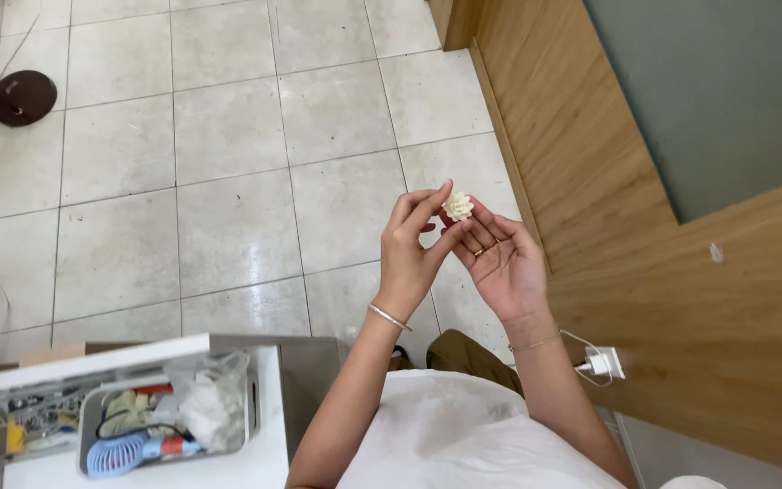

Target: The recorder picks up and inspects flower-shaped soap or candle items from a workbench and moves them toward a display area.

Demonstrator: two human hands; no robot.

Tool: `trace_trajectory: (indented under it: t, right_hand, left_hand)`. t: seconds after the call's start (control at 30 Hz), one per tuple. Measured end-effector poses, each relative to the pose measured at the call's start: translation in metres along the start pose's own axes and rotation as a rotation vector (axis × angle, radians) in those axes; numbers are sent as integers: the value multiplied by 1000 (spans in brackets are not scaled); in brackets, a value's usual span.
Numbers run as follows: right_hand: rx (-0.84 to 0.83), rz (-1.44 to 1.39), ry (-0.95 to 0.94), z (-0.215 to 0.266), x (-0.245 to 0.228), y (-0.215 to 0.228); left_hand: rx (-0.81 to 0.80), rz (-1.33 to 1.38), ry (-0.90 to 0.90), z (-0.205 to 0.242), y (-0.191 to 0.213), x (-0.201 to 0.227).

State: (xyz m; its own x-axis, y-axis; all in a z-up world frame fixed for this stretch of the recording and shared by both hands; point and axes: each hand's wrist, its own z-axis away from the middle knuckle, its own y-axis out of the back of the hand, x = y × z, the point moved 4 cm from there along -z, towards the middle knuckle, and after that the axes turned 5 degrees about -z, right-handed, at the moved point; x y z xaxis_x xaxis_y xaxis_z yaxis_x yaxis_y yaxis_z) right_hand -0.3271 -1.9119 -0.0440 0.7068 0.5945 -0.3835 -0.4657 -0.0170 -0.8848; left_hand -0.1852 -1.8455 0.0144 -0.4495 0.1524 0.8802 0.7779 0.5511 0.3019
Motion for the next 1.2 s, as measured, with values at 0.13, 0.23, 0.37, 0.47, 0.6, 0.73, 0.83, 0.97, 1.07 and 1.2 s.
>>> trace_trajectory:
  t: [0.13,0.23,0.37,0.47,0.6,0.73,0.83,0.97,1.07,1.2]
  right_hand:
    - [39,21,-48,-71,-13,-9]
    - [-20,14,-67,-137,-28,-15]
    - [-34,34,-98,-234,-54,-34]
    - [-54,40,-133,-303,-74,-50]
    - [-70,131,-138,-380,-103,-75]
    - [-92,136,-136,-447,-119,-80]
    - [-44,157,-142,-489,-121,-91]
    - [-33,162,-118,-556,-124,-102]
    - [-23,156,-105,-616,-127,-118]
    - [6,141,-68,-708,-132,-141]
  left_hand:
    - [6,2,31,-64,-10,-32]
    - [24,-24,20,-120,-20,-55]
    - [51,-14,30,-202,-42,-90]
    - [59,-19,29,-266,-54,-105]
    - [78,-21,22,-341,-73,-126]
    - [103,-32,-8,-403,-86,-143]
    - [119,-25,19,-445,-92,-162]
    - [145,-90,80,-513,-96,-198]
    - [135,-110,86,-574,-96,-230]
    - [98,-110,-31,-669,-90,-267]
